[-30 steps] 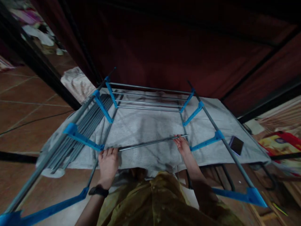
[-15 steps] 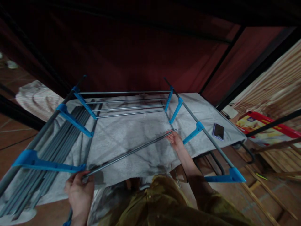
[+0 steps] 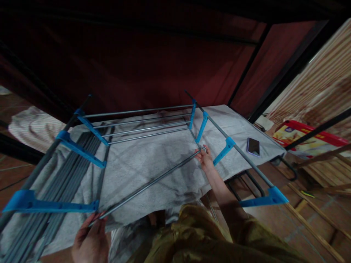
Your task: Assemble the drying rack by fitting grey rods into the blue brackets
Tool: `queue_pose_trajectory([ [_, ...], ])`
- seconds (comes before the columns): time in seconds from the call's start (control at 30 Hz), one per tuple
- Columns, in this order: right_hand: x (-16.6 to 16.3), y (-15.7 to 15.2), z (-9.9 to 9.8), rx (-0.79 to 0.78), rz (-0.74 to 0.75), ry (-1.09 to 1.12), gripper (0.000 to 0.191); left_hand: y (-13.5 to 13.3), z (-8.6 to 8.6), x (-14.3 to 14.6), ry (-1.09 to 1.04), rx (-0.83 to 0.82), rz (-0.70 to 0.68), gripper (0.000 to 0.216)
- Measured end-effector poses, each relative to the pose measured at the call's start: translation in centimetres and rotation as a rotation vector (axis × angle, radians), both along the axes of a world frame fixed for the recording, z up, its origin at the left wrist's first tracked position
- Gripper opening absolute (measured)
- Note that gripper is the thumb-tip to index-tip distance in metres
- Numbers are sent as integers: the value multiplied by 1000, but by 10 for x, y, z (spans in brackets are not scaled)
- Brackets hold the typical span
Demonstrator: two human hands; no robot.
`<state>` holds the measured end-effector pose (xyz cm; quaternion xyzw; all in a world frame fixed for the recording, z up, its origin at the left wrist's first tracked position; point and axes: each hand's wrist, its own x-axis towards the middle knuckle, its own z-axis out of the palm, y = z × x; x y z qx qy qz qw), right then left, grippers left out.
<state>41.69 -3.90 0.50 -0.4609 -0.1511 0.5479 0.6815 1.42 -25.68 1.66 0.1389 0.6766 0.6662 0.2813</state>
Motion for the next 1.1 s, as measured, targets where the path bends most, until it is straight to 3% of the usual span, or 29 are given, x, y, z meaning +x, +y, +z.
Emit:
queue_pose_trajectory([
  [0.17, 2, 1, -6, -50, -47, 4, 23, -7, 8, -2, -199, 70, 32, 39],
  [0.47, 3, 2, -28, -107, -60, -42, 20, 6, -2, -9, -258, 88, 133, 24],
  [0.8, -7, -3, -43, -110, -116, -120, 25, 24, -32, -8, -118, 35, 101, 27],
  [1.1, -12, -8, -59, 28, -191, -242, 25, 28, -45, -5, 16, 40, 127, 35],
])
